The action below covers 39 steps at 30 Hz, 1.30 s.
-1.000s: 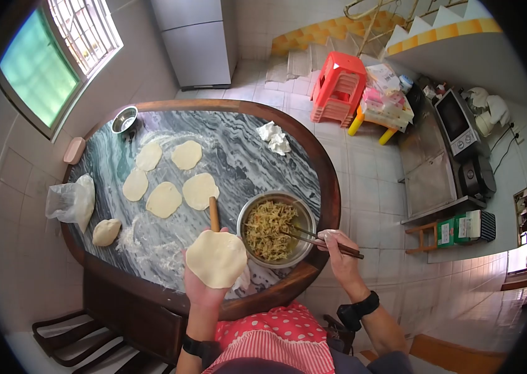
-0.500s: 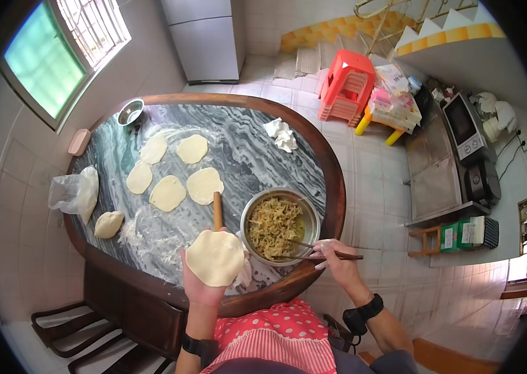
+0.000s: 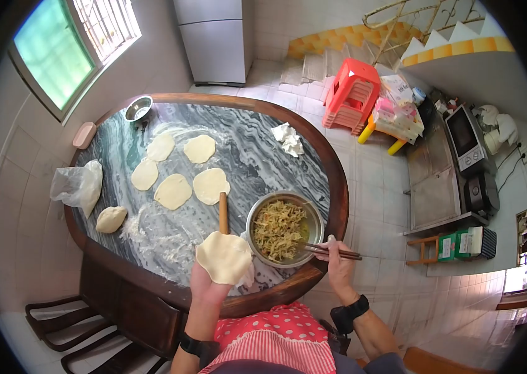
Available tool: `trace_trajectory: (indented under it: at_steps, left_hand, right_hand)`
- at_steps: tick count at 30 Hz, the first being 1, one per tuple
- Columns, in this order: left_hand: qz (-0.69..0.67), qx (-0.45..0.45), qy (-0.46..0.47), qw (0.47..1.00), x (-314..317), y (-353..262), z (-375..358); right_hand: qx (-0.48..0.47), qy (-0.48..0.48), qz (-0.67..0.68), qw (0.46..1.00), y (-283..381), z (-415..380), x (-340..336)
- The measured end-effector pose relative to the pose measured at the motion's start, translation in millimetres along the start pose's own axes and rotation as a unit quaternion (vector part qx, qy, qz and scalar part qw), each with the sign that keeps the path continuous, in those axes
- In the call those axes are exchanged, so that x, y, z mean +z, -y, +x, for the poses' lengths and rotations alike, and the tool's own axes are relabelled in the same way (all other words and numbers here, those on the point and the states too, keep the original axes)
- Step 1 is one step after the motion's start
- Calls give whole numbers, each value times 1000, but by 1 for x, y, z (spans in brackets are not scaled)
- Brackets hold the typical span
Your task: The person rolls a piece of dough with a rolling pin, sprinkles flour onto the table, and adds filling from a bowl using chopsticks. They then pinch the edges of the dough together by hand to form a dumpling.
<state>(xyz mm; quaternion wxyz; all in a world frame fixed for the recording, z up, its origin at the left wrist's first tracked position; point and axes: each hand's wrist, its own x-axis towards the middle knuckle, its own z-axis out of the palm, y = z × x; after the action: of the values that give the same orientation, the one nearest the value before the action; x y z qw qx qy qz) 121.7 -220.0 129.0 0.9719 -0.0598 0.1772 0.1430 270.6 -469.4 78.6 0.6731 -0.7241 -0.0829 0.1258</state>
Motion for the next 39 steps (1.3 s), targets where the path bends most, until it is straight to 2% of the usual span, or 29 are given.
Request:
trace_trajectory:
  at_steps: [1,4,6,8,10,12,13,15,18,21,27,30,33,35,36,37,38,39]
  left_hand:
    - [-1,1,1,1000,-3,-1,0]
    - [8,6,-20,1000,-7,-2,2]
    - [29,10,-69,997,1,1,0]
    - [29,1,-43,999,-6,-1,3]
    - [30,-8,-17,999,1,1,4]
    - [68,2,-72,995,13,4,4]
    - [67,2,-69,995,13,4,6]
    - [48,-24,-1,999,7,1,11]
    - [43,-30,19,998,-2,0,22]
    - [56,-5,-1,998,-15,-1,32]
    - [55,-12,8,998,-28,4,38]
    - [18,-17,44,999,-33,1,37]
    - [19,-6,13,1000,-28,1,32]
    - [17,-11,15,1000,-33,2,32]
    - [15,-17,19,1000,-36,2,32]
    - [15,-16,17,1000,-36,3,32]
    - [10,-25,9,1000,-37,5,32]
    - [6,-33,3,999,-38,6,33]
  right_hand:
    - [62,-46,37,996,3,5,1]
    - [105,-85,90,987,-7,10,-4]
    - [135,-100,131,977,-16,12,-10]
    - [158,-117,175,965,-21,10,-15]
    - [153,-114,190,963,-22,7,-18]
    - [147,-111,204,962,-19,7,-20]
    - [145,-113,207,961,-15,7,-21]
    - [142,-115,211,960,-7,6,-20]
    - [131,-131,205,961,6,7,-22]
    - [115,-135,211,961,12,7,-25]
    - [116,-156,217,957,13,10,-27]
    - [84,-172,186,964,13,12,-28]
    - [44,-174,115,977,10,13,-31]
    - [-28,-133,20,991,1,15,-32]
    - [-26,-132,20,991,0,15,-30]
    - [-120,-89,-99,984,0,15,-27]
    - [-211,-43,-215,953,-1,14,-24]
    - [-209,-44,-215,953,3,10,-19]
